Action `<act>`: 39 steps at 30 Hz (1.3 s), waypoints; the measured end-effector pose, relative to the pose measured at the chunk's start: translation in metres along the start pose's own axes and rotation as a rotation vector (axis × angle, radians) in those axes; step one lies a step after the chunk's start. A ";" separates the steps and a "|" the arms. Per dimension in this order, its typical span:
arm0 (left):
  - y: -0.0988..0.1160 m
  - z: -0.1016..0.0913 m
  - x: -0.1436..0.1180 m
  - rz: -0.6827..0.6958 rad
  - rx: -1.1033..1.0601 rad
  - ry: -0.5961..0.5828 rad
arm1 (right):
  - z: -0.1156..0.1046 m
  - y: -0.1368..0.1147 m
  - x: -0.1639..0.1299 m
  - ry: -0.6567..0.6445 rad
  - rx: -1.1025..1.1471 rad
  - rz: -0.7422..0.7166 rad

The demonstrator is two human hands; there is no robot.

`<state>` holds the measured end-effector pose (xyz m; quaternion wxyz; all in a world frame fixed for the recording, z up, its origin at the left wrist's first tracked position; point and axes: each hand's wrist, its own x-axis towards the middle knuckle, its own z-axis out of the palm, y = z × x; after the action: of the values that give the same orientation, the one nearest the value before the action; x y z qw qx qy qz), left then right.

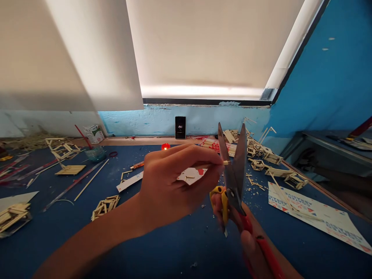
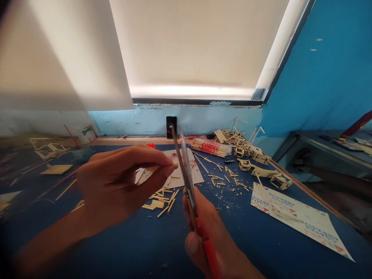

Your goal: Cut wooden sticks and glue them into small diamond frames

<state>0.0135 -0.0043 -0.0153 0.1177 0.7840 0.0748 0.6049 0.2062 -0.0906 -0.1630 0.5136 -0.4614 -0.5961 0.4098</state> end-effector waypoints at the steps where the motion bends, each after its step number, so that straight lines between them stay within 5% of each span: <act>1: 0.001 0.000 0.000 0.011 -0.003 0.003 | -0.002 0.004 0.002 0.000 0.000 0.008; 7: 0.006 0.001 -0.003 -0.095 -0.001 -0.016 | -0.013 0.011 0.015 -0.116 0.008 0.099; 25: 0.004 0.001 -0.003 -0.028 0.114 -0.033 | -0.001 -0.010 -0.011 0.051 -0.050 0.046; 33: 0.003 0.004 -0.005 -0.047 0.182 -0.007 | 0.018 -0.040 0.007 0.022 -0.116 -0.024; 39: 0.004 0.002 -0.006 -0.151 0.103 0.034 | 0.025 -0.048 0.013 0.140 -0.042 -0.015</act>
<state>0.0143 -0.0102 -0.0202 0.1212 0.7706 0.1669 0.6030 0.1742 -0.0893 -0.1171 0.5471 -0.4954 -0.5707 0.3600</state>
